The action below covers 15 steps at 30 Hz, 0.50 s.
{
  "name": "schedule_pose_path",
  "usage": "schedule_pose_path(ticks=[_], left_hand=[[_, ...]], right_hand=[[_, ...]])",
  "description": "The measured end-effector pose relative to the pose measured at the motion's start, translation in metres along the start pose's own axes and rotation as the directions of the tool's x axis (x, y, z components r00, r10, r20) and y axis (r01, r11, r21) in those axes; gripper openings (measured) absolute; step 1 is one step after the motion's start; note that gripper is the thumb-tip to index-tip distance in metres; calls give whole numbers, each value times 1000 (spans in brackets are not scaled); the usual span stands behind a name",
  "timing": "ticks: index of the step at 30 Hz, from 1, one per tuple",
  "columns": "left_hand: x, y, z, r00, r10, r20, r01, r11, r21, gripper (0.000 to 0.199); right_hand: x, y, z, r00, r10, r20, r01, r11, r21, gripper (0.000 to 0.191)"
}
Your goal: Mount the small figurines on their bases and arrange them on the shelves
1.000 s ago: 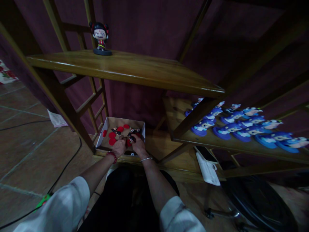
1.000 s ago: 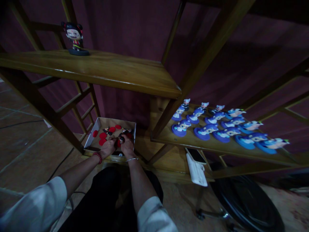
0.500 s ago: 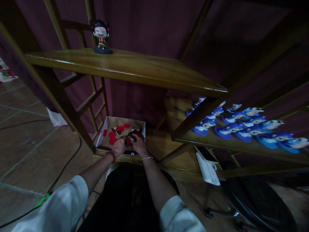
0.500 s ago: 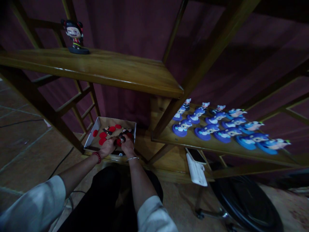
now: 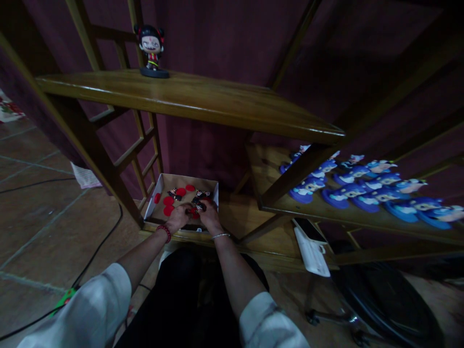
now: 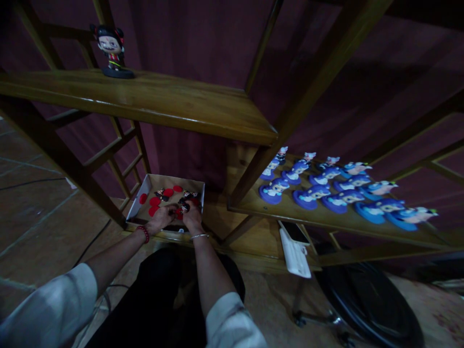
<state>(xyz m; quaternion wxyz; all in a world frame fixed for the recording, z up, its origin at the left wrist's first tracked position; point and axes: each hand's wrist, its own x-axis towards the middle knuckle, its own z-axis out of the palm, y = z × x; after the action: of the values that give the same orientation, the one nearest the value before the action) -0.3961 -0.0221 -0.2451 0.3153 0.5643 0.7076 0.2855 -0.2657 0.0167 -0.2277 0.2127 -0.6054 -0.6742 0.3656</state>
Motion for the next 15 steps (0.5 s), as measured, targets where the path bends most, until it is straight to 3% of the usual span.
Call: schedule_pose_path(ticks=[6,15], left_hand=[[1,-1,3,999,14,52,-5,983,-182,24],[-7,8,-2,997,-33,68,51,957,-284,25]], right_hand=[[-1,-1,0,1000,-9,9,8,1000,24,32],[-1,1,0,1000,-23,9,23,999,-34,31]])
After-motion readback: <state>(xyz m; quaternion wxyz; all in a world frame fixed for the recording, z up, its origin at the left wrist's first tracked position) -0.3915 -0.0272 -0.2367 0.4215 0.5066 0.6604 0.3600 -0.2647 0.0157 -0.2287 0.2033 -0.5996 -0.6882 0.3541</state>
